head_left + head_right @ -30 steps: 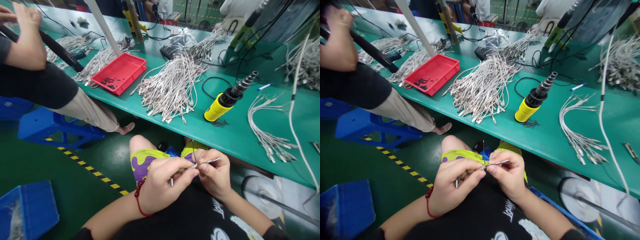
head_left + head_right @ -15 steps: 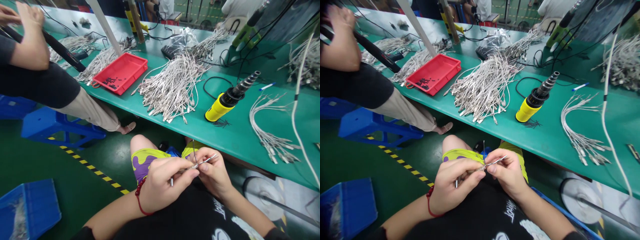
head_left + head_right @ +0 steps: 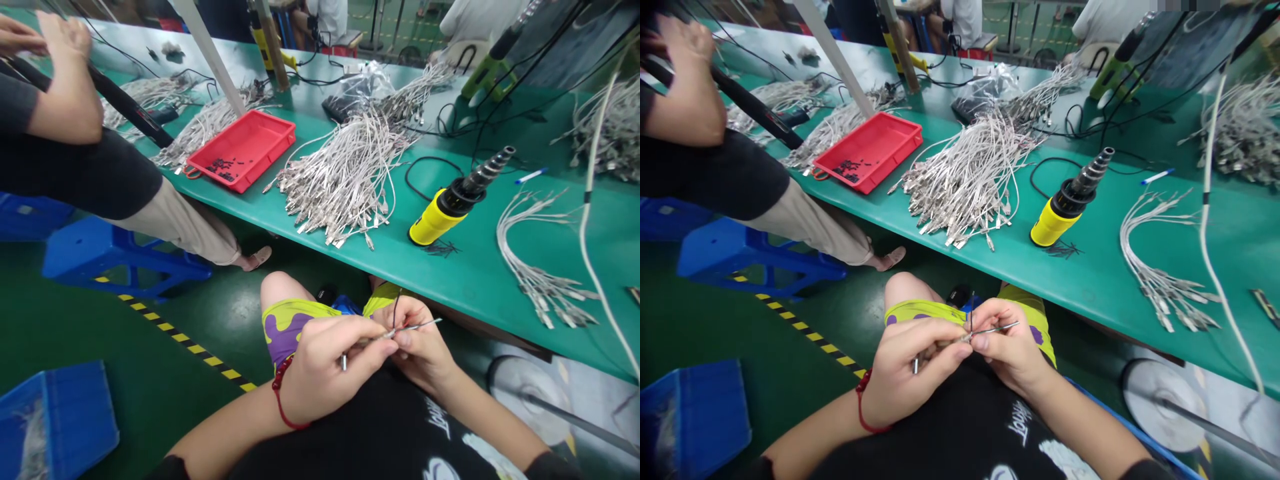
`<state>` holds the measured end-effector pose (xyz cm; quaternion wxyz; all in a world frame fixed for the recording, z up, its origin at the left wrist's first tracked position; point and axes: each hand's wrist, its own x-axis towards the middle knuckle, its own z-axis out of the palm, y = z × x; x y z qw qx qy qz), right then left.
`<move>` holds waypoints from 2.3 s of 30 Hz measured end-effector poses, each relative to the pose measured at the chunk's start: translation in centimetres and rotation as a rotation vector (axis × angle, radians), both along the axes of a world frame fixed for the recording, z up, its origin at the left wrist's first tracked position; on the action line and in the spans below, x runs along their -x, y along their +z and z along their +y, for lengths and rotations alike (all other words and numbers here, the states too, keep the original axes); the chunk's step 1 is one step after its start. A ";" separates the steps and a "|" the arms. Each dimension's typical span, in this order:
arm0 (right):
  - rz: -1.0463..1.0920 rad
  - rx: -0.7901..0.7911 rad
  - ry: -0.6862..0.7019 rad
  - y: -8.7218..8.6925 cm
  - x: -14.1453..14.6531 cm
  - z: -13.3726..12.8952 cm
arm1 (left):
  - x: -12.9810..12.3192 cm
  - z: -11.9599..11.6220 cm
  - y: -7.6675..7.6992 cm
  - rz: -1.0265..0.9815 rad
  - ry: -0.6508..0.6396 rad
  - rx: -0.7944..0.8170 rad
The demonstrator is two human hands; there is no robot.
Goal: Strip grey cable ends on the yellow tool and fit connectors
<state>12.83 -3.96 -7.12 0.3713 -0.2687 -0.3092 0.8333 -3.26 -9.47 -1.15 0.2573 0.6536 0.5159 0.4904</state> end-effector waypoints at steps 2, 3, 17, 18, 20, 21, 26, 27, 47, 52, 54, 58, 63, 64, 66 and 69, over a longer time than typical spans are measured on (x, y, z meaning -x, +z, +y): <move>0.045 0.019 0.046 -0.2 0.1 0.0 | 0.0 0.0 0.0 -0.002 -0.012 0.007; 0.061 0.033 0.074 -0.2 0.1 0.0 | 0.0 0.0 0.0 -0.004 -0.015 0.012; 0.112 0.113 0.182 0.3 0.3 0.1 | 0.0 0.2 0.3 -0.028 -0.023 0.030; 0.109 0.112 0.184 0.3 0.3 0.1 | 0.0 0.2 0.3 -0.027 -0.022 0.031; 0.107 0.108 0.184 0.2 0.4 0.2 | 0.0 0.1 0.2 -0.026 -0.018 0.028; 0.108 0.105 0.183 0.2 0.4 0.2 | 0.0 0.1 0.2 -0.025 -0.016 0.026; 0.090 0.087 0.183 0.1 0.4 0.3 | 0.0 0.2 0.2 -0.018 -0.007 0.027; 0.078 0.082 0.184 0.0 0.4 0.3 | 0.0 0.2 0.2 -0.022 -0.012 0.027; 0.121 0.071 0.171 -1.0 0.2 -0.1 | 0.4 -0.1 -0.1 -0.002 -0.028 -0.023; 0.121 0.084 0.158 -0.7 0.3 0.0 | 0.3 0.0 -0.1 -0.032 -0.022 -0.019; 0.118 0.088 0.156 -0.6 0.3 0.0 | 0.3 0.1 -0.2 -0.051 -0.030 -0.021; 0.122 0.050 0.142 -0.4 0.2 -0.1 | 0.5 0.1 -0.7 -0.070 -0.072 -0.042; 0.129 -0.143 0.085 -0.3 0.1 0.2 | 0.8 0.3 -1.1 -0.019 -0.099 -0.100; 0.125 -0.193 0.074 -0.2 0.0 0.3 | 0.8 0.3 -1.0 -0.006 -0.113 -0.115; 0.128 -0.274 0.069 0.0 -0.3 0.4 | 0.8 0.3 -1.0 0.021 -0.134 -0.146; 0.145 -0.349 0.079 0.0 -0.6 0.4 | 0.7 0.3 -0.9 0.040 -0.130 -0.184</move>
